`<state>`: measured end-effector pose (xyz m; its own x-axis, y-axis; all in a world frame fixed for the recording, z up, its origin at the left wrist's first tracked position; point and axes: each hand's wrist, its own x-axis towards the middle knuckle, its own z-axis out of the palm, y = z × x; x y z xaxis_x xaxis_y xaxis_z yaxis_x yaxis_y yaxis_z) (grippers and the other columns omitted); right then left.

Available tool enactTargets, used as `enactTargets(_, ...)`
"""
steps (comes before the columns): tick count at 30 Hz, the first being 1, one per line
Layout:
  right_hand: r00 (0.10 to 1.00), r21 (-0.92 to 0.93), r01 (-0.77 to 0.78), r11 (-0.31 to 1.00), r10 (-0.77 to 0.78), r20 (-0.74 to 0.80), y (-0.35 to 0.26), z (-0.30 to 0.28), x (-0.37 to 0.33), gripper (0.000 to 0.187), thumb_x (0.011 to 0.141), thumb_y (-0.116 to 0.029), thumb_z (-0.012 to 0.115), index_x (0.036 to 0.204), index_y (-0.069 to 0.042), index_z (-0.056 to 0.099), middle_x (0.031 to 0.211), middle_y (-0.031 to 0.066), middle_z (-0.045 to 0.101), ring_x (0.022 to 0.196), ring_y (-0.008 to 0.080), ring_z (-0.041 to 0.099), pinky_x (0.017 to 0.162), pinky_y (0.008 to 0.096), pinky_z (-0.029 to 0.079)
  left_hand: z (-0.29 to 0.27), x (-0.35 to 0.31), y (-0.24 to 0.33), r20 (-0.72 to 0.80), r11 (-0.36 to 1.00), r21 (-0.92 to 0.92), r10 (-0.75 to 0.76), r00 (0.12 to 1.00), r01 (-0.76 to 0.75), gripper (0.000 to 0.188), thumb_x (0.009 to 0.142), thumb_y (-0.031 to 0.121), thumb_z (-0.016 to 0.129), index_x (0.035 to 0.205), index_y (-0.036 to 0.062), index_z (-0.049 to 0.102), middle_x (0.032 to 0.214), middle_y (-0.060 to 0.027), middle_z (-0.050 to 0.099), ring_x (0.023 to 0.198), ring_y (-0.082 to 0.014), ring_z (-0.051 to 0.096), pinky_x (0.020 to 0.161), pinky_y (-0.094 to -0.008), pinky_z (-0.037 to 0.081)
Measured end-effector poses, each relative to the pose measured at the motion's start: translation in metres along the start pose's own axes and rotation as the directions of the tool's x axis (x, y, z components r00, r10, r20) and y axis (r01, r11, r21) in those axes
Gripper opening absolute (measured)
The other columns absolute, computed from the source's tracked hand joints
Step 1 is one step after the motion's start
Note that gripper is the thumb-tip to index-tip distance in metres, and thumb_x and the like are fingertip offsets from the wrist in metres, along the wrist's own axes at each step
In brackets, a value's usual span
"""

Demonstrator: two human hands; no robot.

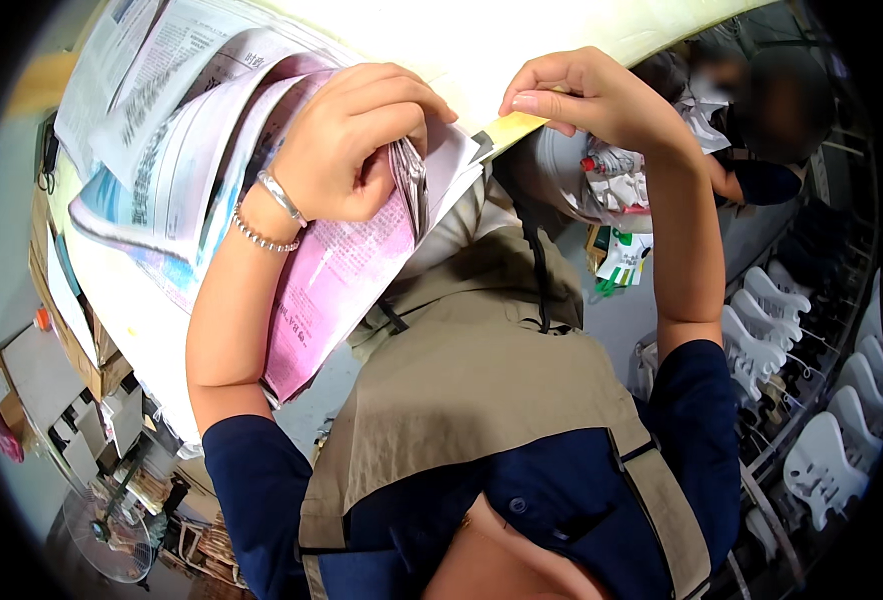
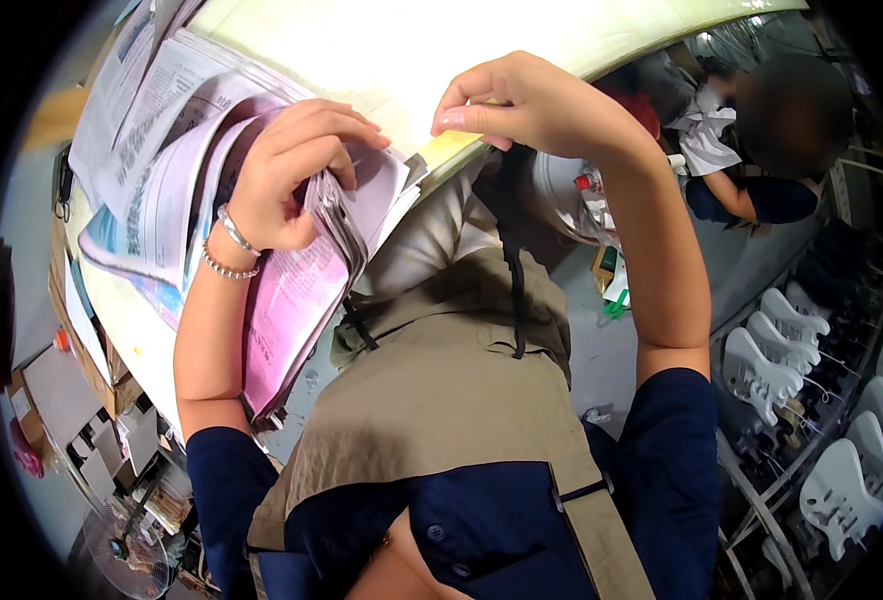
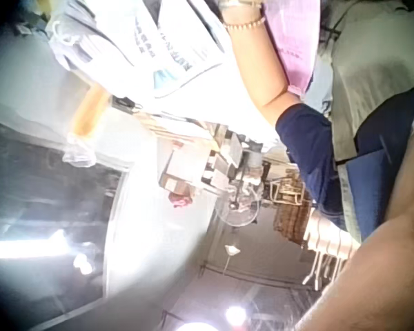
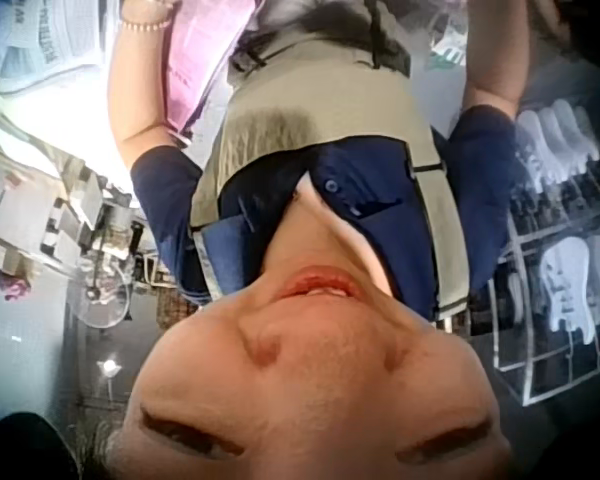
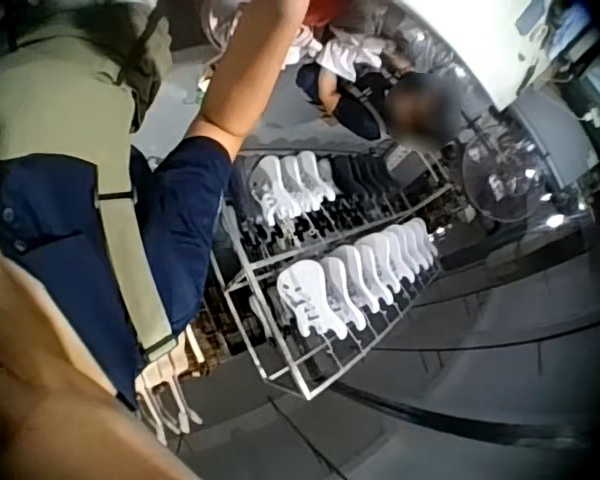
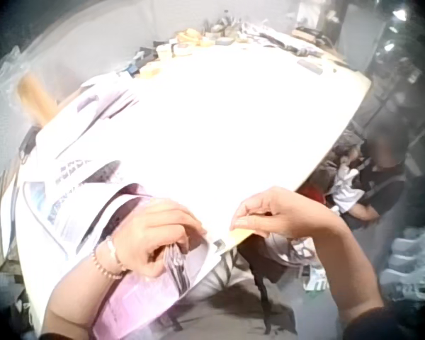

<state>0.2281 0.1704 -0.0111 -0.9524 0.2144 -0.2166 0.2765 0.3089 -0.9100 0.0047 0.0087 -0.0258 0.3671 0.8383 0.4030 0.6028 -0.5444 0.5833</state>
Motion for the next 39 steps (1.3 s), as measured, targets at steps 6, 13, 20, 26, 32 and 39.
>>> enactTargets(6, 0.994, 0.03, -0.105, 0.994, 0.105, 0.012, -0.017, 0.029, -0.005, 0.021, 0.097, -0.02, 0.058, 0.097, -0.002, 0.068, 0.068, -0.0036, 0.057, 0.057, 0.0033, 0.044, 0.052, 0.0188, 0.034, -0.001, -0.001, 0.001, -0.077, 0.985, -0.162, -0.068, 0.995, 0.054, 0.021, 0.055, 0.021, 0.054, 0.066, 0.0031, 0.055, 0.089, -0.0133, 0.062, 0.089, -0.029, 0.064, 0.078, -0.0346, 0.051)
enactTargets(13, 0.99, 0.327, -0.138, 0.935, 0.121, 0.071, -0.034, 0.104, -0.01, 0.017, 0.093, -0.014, 0.061, 0.096, 0.002, 0.067, 0.068, 0.0021, 0.061, 0.056, 0.007, 0.056, 0.05, 0.0225, 0.043, -0.014, -0.012, -0.015, -0.19, 0.91, -0.41, -0.155, 0.969, 0.066, 0.049, 0.087, 0.048, 0.059, 0.066, 0.0038, 0.055, 0.077, -0.0111, 0.058, 0.076, -0.0218, 0.059, 0.071, -0.0309, 0.046)
enactTargets(20, 0.989, 0.361, -0.029, 0.932, -0.026, 0.146, -0.049, 0.217, -0.006, 0.018, 0.095, -0.016, 0.059, 0.107, -0.006, 0.069, 0.063, 0.0026, 0.063, 0.053, 0.0065, 0.058, 0.05, 0.0232, 0.048, -0.005, -0.014, -0.037, -0.34, 0.841, -0.529, -0.089, 0.936, -0.112, 0.061, 0.094, 0.056, 0.048, 0.064, 0.0034, 0.056, 0.073, -0.0115, 0.056, 0.072, -0.021, 0.056, 0.068, -0.0308, 0.044)
enactTargets(26, 0.945, 0.202, 0.098, 0.974, -0.155, 0.288, -0.052, 0.239, -0.003, 0.019, 0.092, -0.023, 0.062, 0.098, -0.007, 0.07, 0.074, 0.0096, 0.069, 0.062, 0.0171, 0.069, 0.059, 0.0297, 0.051, -0.005, -0.014, -0.033, -0.306, 0.821, -0.564, -0.108, 0.946, -0.09, 0.03, 0.087, 0.024, 0.063, 0.066, 0.0043, 0.056, 0.074, -0.0086, 0.057, 0.072, -0.0193, 0.056, 0.071, -0.0311, 0.045)
enactTargets(32, 0.969, 0.386, -0.222, 0.895, 0.245, -0.011, -0.025, 0.119, -0.07, 0.016, 0.092, -0.013, 0.063, 0.1, -0.002, 0.071, 0.07, 0.0026, 0.065, 0.055, 0.0041, 0.057, 0.047, 0.0191, 0.043, -0.006, -0.003, 0.003, 0.003, 0.99, -0.122, -0.076, 0.997, 0.076, 0.012, 0.067, 0.018, 0.057, 0.071, 0.0065, 0.054, 0.105, -0.0151, 0.069, 0.101, -0.029, 0.064, 0.106, -0.0475, 0.039)
enactTargets(39, 0.672, 0.338, 0.003, 0.941, 0.248, -0.697, -0.015, 0.081, -0.08, 0.016, 0.093, -0.01, 0.063, 0.103, 0.0, 0.07, 0.071, 0.0001, 0.062, 0.058, 0.0023, 0.053, 0.049, 0.0159, 0.035, 0.0, -0.001, -0.002, 0.027, 0.997, -0.062, -0.035, 0.999, 0.037, 0.024, 0.071, 0.03, 0.052, 0.071, 0.006, 0.052, 0.111, -0.0174, 0.068, 0.104, -0.0341, 0.063, 0.102, -0.0492, 0.041)
